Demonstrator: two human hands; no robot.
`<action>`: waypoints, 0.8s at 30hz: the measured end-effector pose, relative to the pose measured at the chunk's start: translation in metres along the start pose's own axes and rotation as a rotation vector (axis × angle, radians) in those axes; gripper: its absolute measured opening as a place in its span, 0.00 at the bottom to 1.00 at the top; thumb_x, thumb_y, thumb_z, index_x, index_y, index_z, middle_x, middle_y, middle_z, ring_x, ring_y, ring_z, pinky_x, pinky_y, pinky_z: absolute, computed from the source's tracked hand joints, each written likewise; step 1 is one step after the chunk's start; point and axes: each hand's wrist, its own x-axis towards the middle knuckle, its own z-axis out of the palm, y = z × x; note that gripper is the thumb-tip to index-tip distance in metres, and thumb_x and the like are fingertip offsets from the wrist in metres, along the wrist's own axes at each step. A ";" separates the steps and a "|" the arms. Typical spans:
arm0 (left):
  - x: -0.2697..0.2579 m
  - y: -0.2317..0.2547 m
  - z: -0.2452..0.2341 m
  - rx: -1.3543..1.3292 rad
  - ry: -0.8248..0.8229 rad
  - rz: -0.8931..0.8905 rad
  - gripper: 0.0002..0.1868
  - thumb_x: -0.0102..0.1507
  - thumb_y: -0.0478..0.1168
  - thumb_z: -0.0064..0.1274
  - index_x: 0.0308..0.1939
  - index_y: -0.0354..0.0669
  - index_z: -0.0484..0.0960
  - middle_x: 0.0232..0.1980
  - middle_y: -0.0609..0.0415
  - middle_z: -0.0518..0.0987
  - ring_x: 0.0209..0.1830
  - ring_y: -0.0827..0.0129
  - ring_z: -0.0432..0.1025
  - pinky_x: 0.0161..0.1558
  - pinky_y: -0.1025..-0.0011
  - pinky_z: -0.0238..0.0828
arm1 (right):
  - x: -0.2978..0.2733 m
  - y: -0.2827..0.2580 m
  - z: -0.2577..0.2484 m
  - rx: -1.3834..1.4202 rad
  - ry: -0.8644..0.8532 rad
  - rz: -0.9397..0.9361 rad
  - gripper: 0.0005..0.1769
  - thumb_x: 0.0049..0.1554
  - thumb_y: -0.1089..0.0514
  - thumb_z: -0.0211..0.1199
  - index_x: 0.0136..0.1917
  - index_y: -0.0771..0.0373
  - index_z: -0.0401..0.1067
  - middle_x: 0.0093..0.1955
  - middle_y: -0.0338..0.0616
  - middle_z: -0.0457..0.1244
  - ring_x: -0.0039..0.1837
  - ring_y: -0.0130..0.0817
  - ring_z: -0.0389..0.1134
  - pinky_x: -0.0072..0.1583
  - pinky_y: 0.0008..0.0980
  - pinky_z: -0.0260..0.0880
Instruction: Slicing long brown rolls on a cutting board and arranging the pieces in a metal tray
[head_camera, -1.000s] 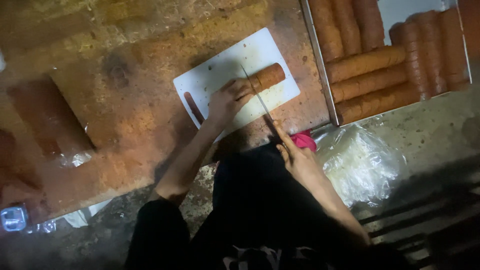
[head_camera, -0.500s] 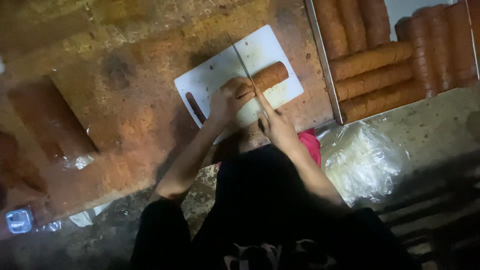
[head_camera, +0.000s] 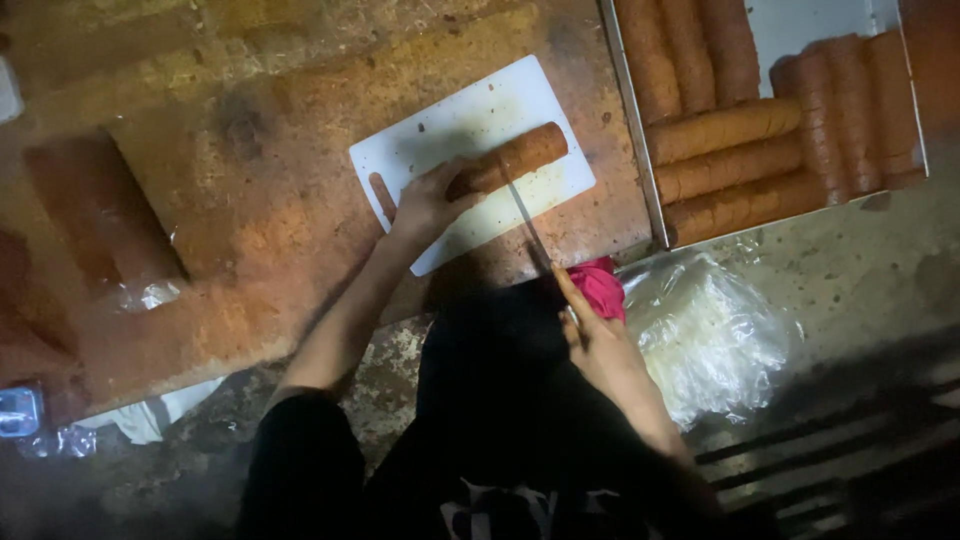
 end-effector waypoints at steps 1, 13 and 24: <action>-0.002 -0.009 0.005 -0.004 0.041 -0.001 0.27 0.64 0.56 0.63 0.66 0.63 0.74 0.57 0.47 0.81 0.56 0.39 0.75 0.57 0.44 0.72 | -0.004 -0.005 -0.003 -0.015 -0.013 0.009 0.38 0.64 0.47 0.49 0.80 0.16 0.41 0.56 0.64 0.69 0.62 0.67 0.68 0.65 0.58 0.68; 0.011 -0.030 0.029 0.140 0.131 -0.062 0.20 0.62 0.61 0.62 0.54 0.65 0.82 0.52 0.54 0.81 0.52 0.47 0.79 0.52 0.47 0.77 | 0.013 -0.056 -0.021 -0.079 -0.065 0.026 0.34 0.65 0.43 0.46 0.79 0.13 0.39 0.62 0.56 0.68 0.64 0.68 0.67 0.69 0.61 0.63; 0.005 -0.020 0.029 0.099 0.205 0.011 0.20 0.61 0.54 0.66 0.53 0.56 0.81 0.47 0.49 0.81 0.44 0.42 0.79 0.42 0.45 0.77 | 0.140 -0.081 0.017 0.015 0.192 -0.297 0.32 0.68 0.47 0.47 0.81 0.30 0.44 0.56 0.68 0.68 0.60 0.70 0.69 0.62 0.65 0.67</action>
